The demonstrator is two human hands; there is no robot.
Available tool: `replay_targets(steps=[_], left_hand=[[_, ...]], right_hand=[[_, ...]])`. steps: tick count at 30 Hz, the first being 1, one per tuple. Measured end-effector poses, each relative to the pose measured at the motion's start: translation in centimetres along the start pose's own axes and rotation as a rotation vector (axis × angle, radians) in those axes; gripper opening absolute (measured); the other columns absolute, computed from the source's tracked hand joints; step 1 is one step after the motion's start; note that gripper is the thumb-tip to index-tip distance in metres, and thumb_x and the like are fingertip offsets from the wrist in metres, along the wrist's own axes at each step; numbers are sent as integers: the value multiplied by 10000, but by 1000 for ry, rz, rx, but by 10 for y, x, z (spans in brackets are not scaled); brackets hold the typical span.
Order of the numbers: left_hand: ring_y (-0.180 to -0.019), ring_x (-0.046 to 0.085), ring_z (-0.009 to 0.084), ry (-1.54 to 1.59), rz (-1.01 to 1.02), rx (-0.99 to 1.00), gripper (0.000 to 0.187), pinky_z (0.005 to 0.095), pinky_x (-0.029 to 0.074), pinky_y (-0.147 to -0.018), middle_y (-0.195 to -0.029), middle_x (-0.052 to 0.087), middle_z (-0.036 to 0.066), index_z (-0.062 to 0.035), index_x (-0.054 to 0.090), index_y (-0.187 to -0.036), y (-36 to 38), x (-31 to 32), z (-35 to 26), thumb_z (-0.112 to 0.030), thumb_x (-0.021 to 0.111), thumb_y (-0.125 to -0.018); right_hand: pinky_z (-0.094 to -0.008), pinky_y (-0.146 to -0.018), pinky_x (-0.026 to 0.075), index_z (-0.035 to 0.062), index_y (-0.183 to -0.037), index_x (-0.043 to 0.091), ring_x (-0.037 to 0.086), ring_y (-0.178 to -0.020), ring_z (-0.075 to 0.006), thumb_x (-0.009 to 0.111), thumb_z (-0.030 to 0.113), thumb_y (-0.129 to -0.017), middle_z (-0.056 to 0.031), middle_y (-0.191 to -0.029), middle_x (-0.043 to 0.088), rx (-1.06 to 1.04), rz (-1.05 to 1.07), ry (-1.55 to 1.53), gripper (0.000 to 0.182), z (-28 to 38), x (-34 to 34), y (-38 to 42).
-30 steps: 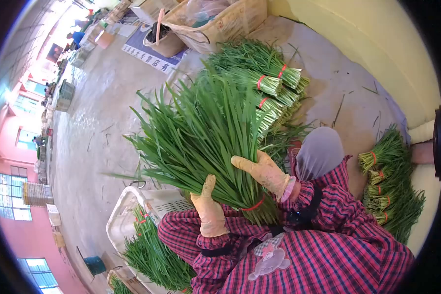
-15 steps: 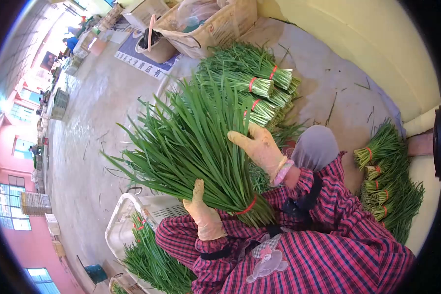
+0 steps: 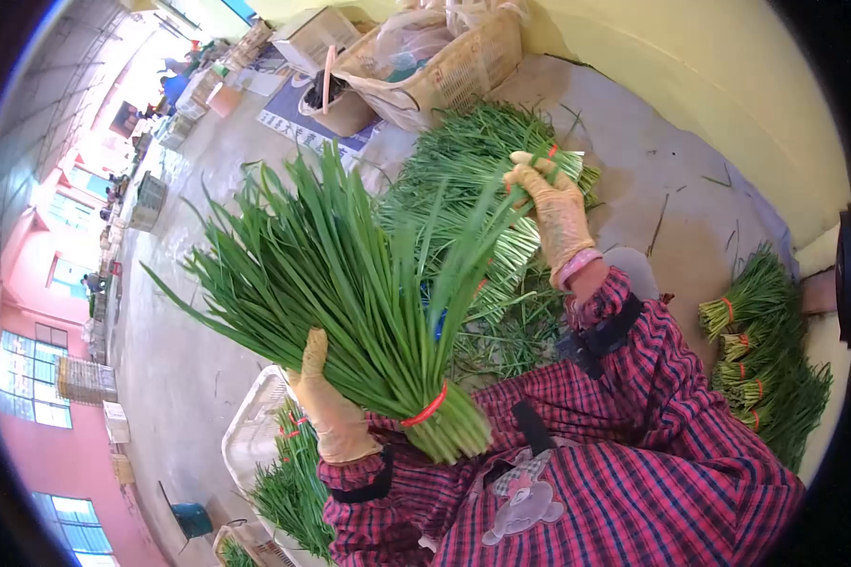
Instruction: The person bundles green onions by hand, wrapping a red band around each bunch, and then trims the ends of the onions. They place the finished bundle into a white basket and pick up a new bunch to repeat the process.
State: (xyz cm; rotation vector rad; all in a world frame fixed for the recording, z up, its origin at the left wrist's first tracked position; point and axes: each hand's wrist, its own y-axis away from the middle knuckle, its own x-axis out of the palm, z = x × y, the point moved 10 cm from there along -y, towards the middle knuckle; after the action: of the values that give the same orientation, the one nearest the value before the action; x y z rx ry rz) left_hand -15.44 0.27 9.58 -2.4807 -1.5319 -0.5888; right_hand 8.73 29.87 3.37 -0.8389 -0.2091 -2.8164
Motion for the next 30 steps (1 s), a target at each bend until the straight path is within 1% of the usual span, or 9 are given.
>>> replay_targets(steps=[3,7,13,16,18,21,25,26,30], left_hand=[[-949,667,244,-28,112,-18,455,377,575,-836,-1157,644,113,1,543,-1274,10,18,-26,-53,687,-847],[-924,675,246,-140,163,-42,464,379,580,-820,-1134,650,128,-7,546,-1272,26,19,-46,-73,694,-837],[-915,659,220,-267,184,-56,464,344,559,-828,-1125,654,103,-3,556,-1261,52,-1,-56,-44,695,-821],[-914,660,221,-328,188,-64,452,347,561,-830,-1123,652,104,-5,561,-1254,63,-4,-57,-29,682,-819],[-919,661,223,-365,150,-112,425,349,562,-829,-1114,655,105,-5,571,-1238,65,-16,-53,-16,661,-823],[-922,663,225,-309,179,-105,403,350,565,-826,-1117,656,110,-5,576,-1227,62,-26,-45,-7,646,-830],[-922,666,226,-305,165,-119,382,348,567,-827,-1113,660,112,-5,587,-1216,65,-26,-40,-1,634,-837],[-922,667,226,-291,187,-125,377,348,567,-828,-1109,662,112,-6,592,-1212,65,-24,-39,-1,635,-838],[-917,670,227,-281,204,-124,368,350,569,-829,-1100,668,114,-4,603,-1204,64,-23,-35,-9,642,-838]], right_hand=[[-201,-566,436,87,-1116,680,552,-638,-56,620,167,-963,-10,-852,689,-14,-80,-81,184,15,-14,0],[-183,-576,399,92,-1122,689,524,-636,-45,619,208,-961,12,-837,662,-3,171,60,210,41,19,29],[-235,-735,475,54,-1122,674,572,-790,-72,652,156,-916,21,-928,658,35,620,336,231,37,74,82],[-244,-706,478,51,-1159,667,576,-787,-72,667,178,-907,15,-907,656,108,744,315,282,27,79,101],[-244,-655,470,60,-1192,662,573,-724,-71,694,229,-892,12,-804,639,271,802,520,346,16,78,117],[-240,-583,443,72,-1224,654,552,-627,-70,720,278,-870,16,-694,596,341,846,586,415,-5,77,128],[-252,-506,394,70,-1075,697,511,-533,-68,736,291,-856,26,-636,564,425,804,414,313,-20,79,139],[-248,-500,393,69,-964,695,510,-528,-72,755,274,-846,31,-638,568,426,793,303,244,-27,80,139],[-243,-509,396,69,-914,682,499,-525,-68,762,247,-844,27,-656,581,448,802,159,207,-35,80,138]])
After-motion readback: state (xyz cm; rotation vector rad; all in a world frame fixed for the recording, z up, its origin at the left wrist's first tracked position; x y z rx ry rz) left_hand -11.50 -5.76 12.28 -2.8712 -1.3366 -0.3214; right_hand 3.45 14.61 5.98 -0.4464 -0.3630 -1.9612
